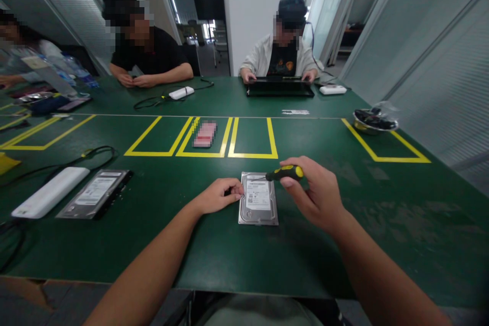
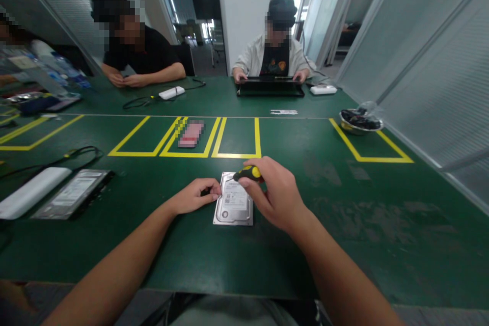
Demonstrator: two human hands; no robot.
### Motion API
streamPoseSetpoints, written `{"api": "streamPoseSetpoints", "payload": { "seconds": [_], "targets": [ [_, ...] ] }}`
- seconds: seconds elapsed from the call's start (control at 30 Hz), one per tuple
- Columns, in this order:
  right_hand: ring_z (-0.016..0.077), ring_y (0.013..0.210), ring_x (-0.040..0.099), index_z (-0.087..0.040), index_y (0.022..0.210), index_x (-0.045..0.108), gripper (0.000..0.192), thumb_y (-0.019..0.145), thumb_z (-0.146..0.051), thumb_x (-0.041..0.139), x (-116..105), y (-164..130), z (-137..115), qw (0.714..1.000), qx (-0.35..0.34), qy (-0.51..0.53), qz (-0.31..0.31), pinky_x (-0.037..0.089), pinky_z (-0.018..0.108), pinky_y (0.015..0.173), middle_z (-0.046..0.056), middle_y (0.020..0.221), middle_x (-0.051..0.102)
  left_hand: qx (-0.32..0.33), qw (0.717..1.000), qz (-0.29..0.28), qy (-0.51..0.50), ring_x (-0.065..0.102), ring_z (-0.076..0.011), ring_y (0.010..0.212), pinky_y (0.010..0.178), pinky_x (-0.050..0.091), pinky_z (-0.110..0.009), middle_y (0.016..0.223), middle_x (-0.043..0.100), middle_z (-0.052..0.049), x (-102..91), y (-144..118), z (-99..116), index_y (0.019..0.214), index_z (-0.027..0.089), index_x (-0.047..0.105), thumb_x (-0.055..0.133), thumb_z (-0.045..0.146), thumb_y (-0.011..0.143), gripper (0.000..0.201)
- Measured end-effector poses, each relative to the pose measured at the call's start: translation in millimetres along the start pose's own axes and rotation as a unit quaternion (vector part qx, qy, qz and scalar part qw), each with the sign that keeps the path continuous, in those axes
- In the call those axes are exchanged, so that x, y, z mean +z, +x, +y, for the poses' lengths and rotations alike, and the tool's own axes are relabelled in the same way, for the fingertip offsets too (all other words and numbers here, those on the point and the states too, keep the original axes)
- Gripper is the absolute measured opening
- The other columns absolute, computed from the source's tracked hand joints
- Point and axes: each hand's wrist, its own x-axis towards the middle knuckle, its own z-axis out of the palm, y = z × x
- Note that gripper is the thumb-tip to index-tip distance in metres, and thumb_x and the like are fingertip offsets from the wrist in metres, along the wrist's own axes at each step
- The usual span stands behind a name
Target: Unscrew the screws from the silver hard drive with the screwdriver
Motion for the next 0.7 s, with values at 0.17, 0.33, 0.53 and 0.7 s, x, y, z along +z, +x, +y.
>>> {"api": "streamPoseSetpoints", "payload": {
  "seconds": [0.17, 0.33, 0.53, 0.7],
  "targets": [
    [0.0174, 0.081, 0.065, -0.019, 0.102, 0.06, 0.023, 0.098, -0.037, 0.048, -6, 20, -15, 0.998, 0.004, -0.001, -0.057, 0.049, 0.028, 0.072, 0.007, 0.093, 0.07, -0.002, 1.0, -0.001, -0.007, 0.052, -0.0135, 0.074, 0.069, 0.042, -0.025, 0.08, 0.059, 0.0, 0.4, 0, 2, 0.092, 0.015, 0.063, 0.059, 0.028, 0.088, 0.014],
    [0.0158, 0.073, 0.06, -0.018, 0.097, 0.061, 0.024, 0.097, -0.038, 0.048, -3, 30, -20, 0.994, 0.009, 0.012, -0.11, 0.044, 0.028, 0.068, 0.005, 0.085, 0.067, 0.005, 1.0, 0.001, -0.011, 0.053, -0.014, 0.075, 0.071, 0.042, -0.025, 0.081, 0.06, 0.0, 0.9, 0, 1, 0.091, 0.015, 0.062, 0.059, 0.027, 0.089, 0.013],
    [0.0145, 0.07, 0.055, -0.015, 0.096, 0.062, 0.027, 0.097, -0.039, 0.048, 11, 35, -17, 0.99, 0.007, 0.037, -0.136, 0.04, 0.027, 0.066, 0.004, 0.081, 0.063, 0.015, 1.0, 0.005, 0.001, 0.052, -0.0136, 0.074, 0.07, 0.041, -0.025, 0.078, 0.058, 0.001, 0.6, 0, -1, 0.088, 0.015, 0.061, 0.059, 0.026, 0.088, 0.011],
    [0.0136, 0.067, 0.052, -0.014, 0.094, 0.061, 0.029, 0.097, -0.04, 0.048, 22, 36, -13, 0.988, 0.023, 0.046, -0.143, 0.038, 0.026, 0.063, 0.003, 0.078, 0.06, 0.019, 1.0, 0.006, 0.004, 0.052, -0.0136, 0.074, 0.07, 0.041, -0.025, 0.08, 0.058, 0.0, -0.3, 0, 0, 0.088, 0.015, 0.061, 0.058, 0.026, 0.088, 0.011]
  ]
}}
